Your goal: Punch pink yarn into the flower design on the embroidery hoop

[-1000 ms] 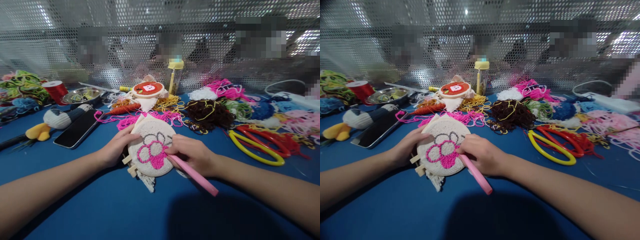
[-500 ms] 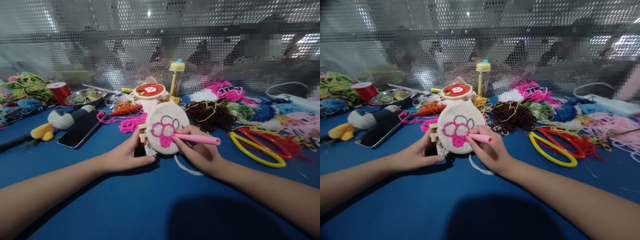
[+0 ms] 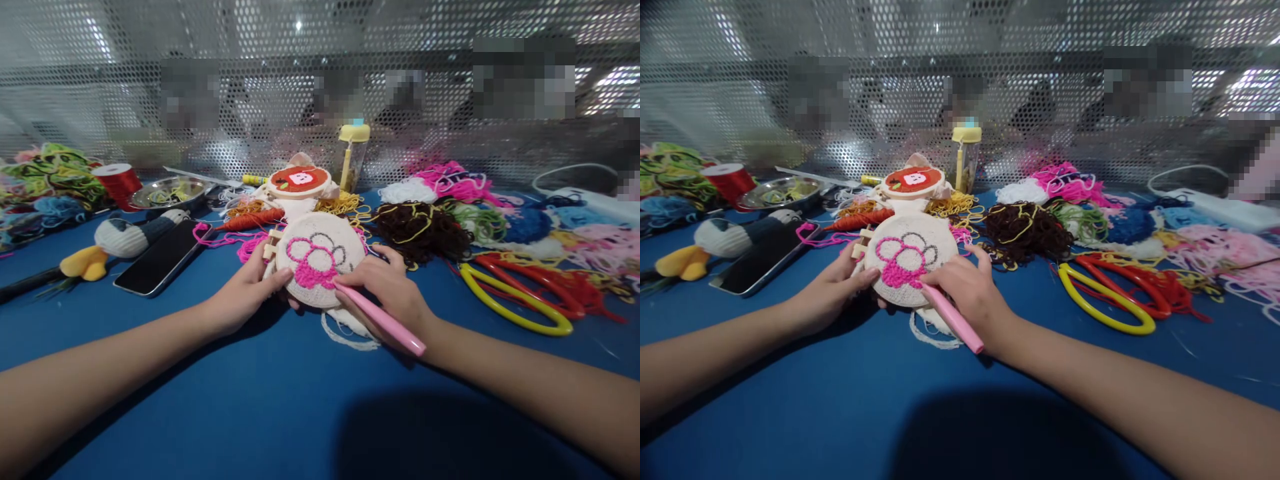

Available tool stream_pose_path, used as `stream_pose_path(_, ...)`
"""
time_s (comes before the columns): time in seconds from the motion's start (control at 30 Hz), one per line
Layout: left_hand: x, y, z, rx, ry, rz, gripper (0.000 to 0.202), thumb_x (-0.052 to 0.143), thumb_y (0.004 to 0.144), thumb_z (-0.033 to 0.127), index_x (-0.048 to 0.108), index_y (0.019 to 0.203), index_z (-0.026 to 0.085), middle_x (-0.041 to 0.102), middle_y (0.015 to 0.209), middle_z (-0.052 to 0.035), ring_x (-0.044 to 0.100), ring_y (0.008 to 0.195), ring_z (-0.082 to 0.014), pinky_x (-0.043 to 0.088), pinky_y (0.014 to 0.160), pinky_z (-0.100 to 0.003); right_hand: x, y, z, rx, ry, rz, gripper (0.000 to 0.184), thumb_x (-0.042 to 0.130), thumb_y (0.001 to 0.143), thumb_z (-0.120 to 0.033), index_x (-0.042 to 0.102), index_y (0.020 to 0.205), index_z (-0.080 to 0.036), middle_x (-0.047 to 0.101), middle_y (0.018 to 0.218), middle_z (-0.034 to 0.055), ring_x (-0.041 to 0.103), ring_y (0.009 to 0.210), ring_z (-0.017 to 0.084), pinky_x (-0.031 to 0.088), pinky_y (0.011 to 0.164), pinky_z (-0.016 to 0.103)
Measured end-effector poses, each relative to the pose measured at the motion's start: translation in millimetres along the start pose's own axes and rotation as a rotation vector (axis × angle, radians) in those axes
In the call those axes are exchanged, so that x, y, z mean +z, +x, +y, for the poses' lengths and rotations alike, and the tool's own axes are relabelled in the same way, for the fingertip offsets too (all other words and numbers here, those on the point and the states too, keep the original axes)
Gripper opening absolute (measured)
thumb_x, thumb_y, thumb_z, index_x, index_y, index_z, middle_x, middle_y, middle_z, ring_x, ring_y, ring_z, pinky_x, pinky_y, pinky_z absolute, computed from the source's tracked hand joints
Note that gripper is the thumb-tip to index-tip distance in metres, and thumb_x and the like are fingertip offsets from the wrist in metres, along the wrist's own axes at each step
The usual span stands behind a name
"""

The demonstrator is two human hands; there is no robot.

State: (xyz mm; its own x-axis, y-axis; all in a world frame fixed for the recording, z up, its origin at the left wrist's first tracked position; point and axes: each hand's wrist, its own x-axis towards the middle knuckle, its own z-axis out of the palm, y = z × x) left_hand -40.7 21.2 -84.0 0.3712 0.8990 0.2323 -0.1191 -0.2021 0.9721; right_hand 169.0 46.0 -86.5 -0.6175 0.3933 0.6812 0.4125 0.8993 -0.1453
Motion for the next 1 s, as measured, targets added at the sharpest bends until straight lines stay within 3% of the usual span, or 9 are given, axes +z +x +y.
stream_pose_path(0.1, -0.4, -1, 0, -0.034, -0.024, 0.012, 0.028, 0.045, 0.082, 0.022, 0.033, 0.107, 0.021, 0.053, 0.076, 0.0003, 0.055, 0.053, -0.0097, 0.048, 0.051, -0.024, -1, 2, -3, -0.074, 0.09, 0.022, 0.007, 0.051, 0.076, -0.016, 0.053, 0.083, -0.016, 0.056, 0.07, 0.0013, 0.049, 0.069, 0.012, 0.038, 0.079, 0.033)
stream_pose_path(0.2, -0.6, -2, 0, -0.071, -0.018, -0.033, 0.03, 0.046, 0.081, 0.021, 0.032, 0.108, 0.021, 0.051, 0.074, 0.0011, 0.053, 0.051, -0.0085, 0.047, 0.047, -0.022, -1, 2, -5, -0.139, 0.132, -0.02, 0.007, 0.048, 0.078, -0.018, 0.053, 0.082, -0.015, 0.054, 0.067, 0.0026, 0.047, 0.067, 0.012, 0.04, 0.069, 0.028)
stream_pose_path(0.33, -1.0, -3, -1, -0.097, 0.0, -0.056, 0.031, 0.045, 0.082, 0.021, 0.029, 0.109, 0.022, 0.051, 0.068, 0.0029, 0.05, 0.046, -0.0067, 0.046, 0.044, -0.021, 3, -1, 0, -0.19, 0.142, -0.106, 0.009, 0.051, 0.077, -0.019, 0.055, 0.084, -0.016, 0.054, 0.068, 0.0018, 0.046, 0.069, 0.012, 0.038, 0.07, 0.028)
stream_pose_path(0.47, -0.3, -4, 0, -0.103, 0.02, -0.044, 0.03, 0.045, 0.082, 0.022, 0.029, 0.108, 0.022, 0.05, 0.068, 0.0031, 0.05, 0.046, -0.0064, 0.045, 0.043, -0.02, 3, -2, 2, -0.178, 0.199, -0.105, 0.011, 0.051, 0.076, -0.013, 0.055, 0.086, -0.014, 0.055, 0.073, 0.0037, 0.047, 0.073, 0.012, 0.039, 0.071, 0.028)
stream_pose_path(0.63, 0.4, -4, 1, -0.114, 0.022, -0.041, 0.033, 0.045, 0.082, 0.021, 0.028, 0.11, 0.021, 0.05, 0.068, 0.0029, 0.05, 0.047, -0.0066, 0.045, 0.044, -0.02, -4, 2, -8, -0.018, 0.22, -0.126, 0.004, 0.05, 0.077, -0.017, 0.052, 0.077, -0.014, 0.053, 0.068, 0.002, 0.047, 0.068, 0.011, 0.04, 0.066, 0.025)
stream_pose_path(0.8, 0.1, -3, 0, -0.116, 0.007, -0.051, 0.03, 0.045, 0.082, 0.021, 0.029, 0.108, 0.02, 0.05, 0.067, 0.0027, 0.05, 0.047, -0.0068, 0.045, 0.044, -0.02, -9, 2, -11, 0.148, 0.257, -0.101, 0.012, 0.046, 0.08, -0.023, 0.047, 0.07, -0.016, 0.053, 0.066, 0.0011, 0.05, 0.062, 0.01, 0.039, 0.056, 0.022)
stream_pose_path(1.0, 0.3, -4, 0, -0.131, -0.001, -0.044, 0.027, 0.046, 0.081, 0.023, 0.031, 0.104, 0.02, 0.051, 0.068, 0.0024, 0.051, 0.049, -0.0075, 0.045, 0.044, -0.02, -12, 5, -11, 0.191, 0.35, -0.085, 0.009, 0.044, 0.08, -0.021, 0.047, 0.072, -0.018, 0.053, 0.066, -0.0005, 0.055, 0.067, 0.011, 0.044, 0.058, 0.02)
